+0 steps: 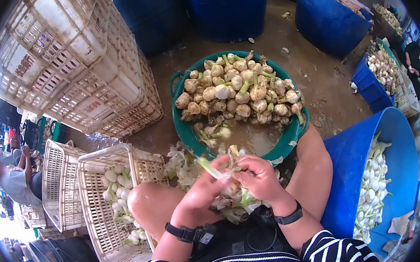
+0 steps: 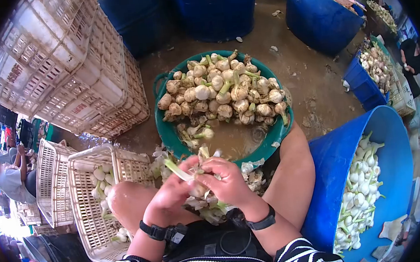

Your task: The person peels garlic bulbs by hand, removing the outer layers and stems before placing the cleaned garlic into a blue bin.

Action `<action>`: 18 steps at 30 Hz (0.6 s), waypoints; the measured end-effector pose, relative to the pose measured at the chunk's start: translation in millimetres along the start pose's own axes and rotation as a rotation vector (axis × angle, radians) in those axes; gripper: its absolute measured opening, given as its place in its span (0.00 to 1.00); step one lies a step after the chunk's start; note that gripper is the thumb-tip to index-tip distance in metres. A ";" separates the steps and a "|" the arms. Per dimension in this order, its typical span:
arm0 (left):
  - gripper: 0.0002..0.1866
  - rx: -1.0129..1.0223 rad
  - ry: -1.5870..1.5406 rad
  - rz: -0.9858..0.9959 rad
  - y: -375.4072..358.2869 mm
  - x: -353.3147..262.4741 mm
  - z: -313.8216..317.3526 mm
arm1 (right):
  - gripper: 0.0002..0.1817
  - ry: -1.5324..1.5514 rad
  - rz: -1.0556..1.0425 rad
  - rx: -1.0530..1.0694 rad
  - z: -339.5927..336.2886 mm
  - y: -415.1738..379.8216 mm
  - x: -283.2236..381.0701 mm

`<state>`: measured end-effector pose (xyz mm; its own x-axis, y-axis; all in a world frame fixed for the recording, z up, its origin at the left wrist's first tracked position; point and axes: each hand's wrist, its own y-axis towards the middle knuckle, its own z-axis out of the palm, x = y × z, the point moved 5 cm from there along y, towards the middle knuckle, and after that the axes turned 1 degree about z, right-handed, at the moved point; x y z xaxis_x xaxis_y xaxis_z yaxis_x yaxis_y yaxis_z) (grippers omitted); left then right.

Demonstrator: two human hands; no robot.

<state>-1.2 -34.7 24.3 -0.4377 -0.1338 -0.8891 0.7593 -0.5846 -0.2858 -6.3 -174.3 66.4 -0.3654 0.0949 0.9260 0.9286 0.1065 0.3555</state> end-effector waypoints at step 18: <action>0.14 -0.228 -0.097 0.358 -8.9 -13.9 -21.1 | 0.11 -0.003 0.302 -0.019 3.7 9.7 7.2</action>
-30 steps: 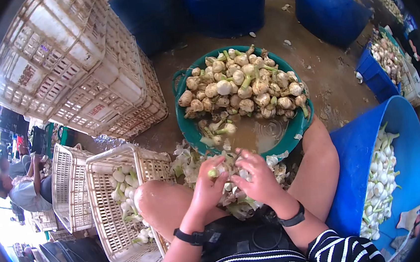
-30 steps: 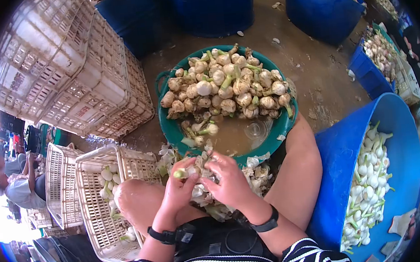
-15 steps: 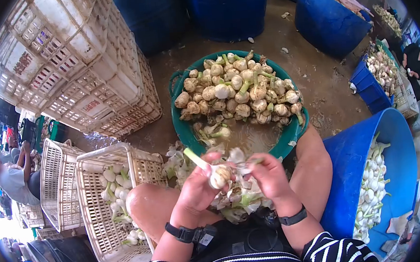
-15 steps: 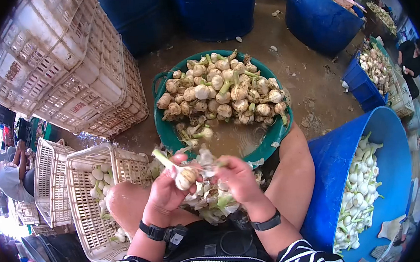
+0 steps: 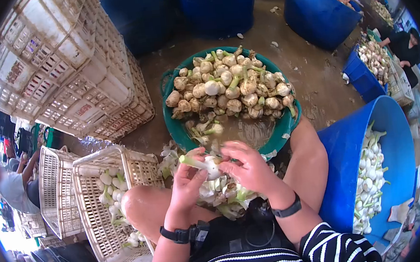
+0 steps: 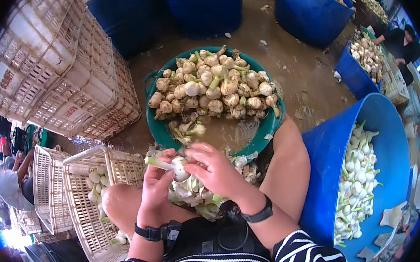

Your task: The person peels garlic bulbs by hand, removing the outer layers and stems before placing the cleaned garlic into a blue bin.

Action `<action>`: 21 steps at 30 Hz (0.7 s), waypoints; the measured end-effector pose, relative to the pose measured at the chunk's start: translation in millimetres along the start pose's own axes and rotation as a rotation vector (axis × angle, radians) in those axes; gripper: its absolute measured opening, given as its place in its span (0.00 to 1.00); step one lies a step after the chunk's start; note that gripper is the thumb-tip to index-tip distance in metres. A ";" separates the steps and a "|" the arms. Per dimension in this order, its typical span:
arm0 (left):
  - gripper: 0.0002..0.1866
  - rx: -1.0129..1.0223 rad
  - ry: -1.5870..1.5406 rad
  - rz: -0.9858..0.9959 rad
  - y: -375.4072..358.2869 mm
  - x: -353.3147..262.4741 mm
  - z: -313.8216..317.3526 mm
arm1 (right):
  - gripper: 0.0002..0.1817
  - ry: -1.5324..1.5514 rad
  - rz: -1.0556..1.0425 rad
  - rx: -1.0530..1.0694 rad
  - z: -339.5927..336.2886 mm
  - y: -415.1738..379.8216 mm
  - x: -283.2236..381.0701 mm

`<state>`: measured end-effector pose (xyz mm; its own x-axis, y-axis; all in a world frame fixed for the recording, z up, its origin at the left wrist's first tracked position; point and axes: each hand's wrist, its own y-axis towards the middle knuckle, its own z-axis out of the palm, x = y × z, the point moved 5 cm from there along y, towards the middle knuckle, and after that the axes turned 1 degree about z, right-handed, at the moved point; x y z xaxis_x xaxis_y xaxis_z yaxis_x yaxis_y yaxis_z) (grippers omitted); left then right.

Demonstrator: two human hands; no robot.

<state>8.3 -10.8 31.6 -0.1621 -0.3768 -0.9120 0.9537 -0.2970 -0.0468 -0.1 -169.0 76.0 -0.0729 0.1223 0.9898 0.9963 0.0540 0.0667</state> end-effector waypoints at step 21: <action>0.05 0.088 0.384 0.212 -0.9 -26.5 9.9 | 0.12 -0.156 -0.143 -0.046 -14.9 -13.4 -7.6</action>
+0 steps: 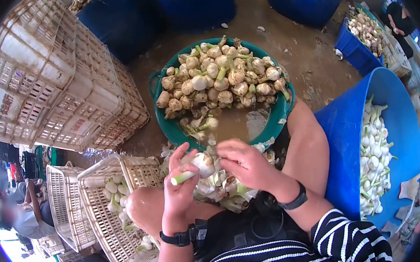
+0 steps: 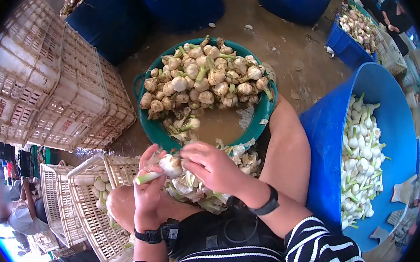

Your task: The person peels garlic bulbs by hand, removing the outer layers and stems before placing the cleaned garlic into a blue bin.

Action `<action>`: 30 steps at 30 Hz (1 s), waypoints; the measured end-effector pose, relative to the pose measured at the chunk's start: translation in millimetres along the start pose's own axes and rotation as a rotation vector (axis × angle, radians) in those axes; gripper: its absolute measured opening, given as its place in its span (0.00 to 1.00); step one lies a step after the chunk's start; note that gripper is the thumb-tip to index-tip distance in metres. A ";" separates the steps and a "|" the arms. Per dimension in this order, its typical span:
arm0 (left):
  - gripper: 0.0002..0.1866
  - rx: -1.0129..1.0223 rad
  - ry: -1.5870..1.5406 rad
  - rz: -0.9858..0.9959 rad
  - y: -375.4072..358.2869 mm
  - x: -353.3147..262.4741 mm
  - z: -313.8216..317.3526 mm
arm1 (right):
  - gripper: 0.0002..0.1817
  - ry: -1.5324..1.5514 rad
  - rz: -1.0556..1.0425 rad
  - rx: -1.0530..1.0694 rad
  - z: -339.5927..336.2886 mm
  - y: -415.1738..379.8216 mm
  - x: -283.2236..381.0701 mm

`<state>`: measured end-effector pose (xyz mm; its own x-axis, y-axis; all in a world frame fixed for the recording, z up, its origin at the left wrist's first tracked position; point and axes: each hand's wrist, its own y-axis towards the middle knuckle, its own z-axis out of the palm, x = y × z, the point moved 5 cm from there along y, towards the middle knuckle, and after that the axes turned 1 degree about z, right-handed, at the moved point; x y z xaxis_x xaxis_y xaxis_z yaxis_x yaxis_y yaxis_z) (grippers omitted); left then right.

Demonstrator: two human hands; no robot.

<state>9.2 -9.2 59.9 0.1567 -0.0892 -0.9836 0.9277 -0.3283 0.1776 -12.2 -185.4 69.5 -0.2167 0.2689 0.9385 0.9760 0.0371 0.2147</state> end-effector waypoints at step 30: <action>0.10 0.028 0.762 0.477 -16.4 -26.9 21.3 | 0.08 0.009 0.266 0.181 12.9 20.6 1.3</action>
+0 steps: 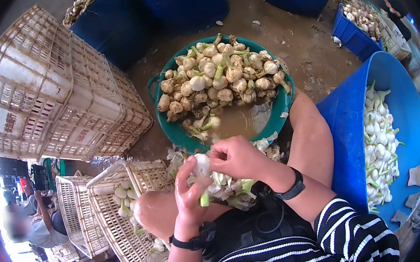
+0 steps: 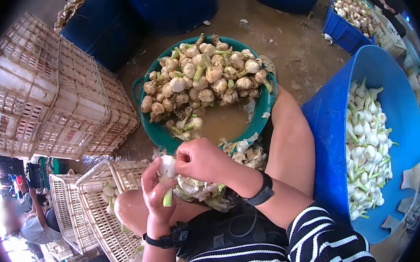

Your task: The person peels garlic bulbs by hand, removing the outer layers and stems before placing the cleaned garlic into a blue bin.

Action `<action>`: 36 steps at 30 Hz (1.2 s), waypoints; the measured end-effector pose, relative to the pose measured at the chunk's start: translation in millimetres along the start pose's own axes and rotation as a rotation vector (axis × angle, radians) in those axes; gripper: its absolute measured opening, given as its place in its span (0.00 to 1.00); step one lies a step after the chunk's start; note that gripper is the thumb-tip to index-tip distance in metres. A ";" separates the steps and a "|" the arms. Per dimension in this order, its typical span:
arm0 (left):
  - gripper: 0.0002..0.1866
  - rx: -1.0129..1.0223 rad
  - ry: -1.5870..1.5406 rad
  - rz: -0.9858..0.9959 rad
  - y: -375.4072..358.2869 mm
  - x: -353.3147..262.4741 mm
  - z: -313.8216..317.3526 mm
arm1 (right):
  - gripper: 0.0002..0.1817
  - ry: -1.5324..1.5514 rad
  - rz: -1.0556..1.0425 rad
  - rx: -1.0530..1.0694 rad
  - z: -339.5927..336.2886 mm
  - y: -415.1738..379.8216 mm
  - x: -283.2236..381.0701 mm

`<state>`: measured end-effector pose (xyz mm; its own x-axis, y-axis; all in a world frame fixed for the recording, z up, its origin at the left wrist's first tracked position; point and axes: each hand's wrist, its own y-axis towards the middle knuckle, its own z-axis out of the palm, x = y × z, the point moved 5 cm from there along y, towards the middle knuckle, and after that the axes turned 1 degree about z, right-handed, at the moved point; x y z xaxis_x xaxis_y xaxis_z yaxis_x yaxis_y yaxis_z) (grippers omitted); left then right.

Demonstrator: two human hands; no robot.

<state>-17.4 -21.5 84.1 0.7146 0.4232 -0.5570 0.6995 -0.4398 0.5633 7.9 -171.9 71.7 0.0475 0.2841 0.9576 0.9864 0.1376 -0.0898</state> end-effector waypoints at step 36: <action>0.08 -0.053 0.195 0.162 -3.5 -19.0 14.3 | 0.06 -0.149 -0.114 -0.284 -14.1 -20.1 6.0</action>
<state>-33.6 -39.3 84.0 0.8013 0.4977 -0.3320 0.5718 -0.4740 0.6696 -9.5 -186.4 83.0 -0.0684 0.4202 0.9049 0.9894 -0.0877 0.1155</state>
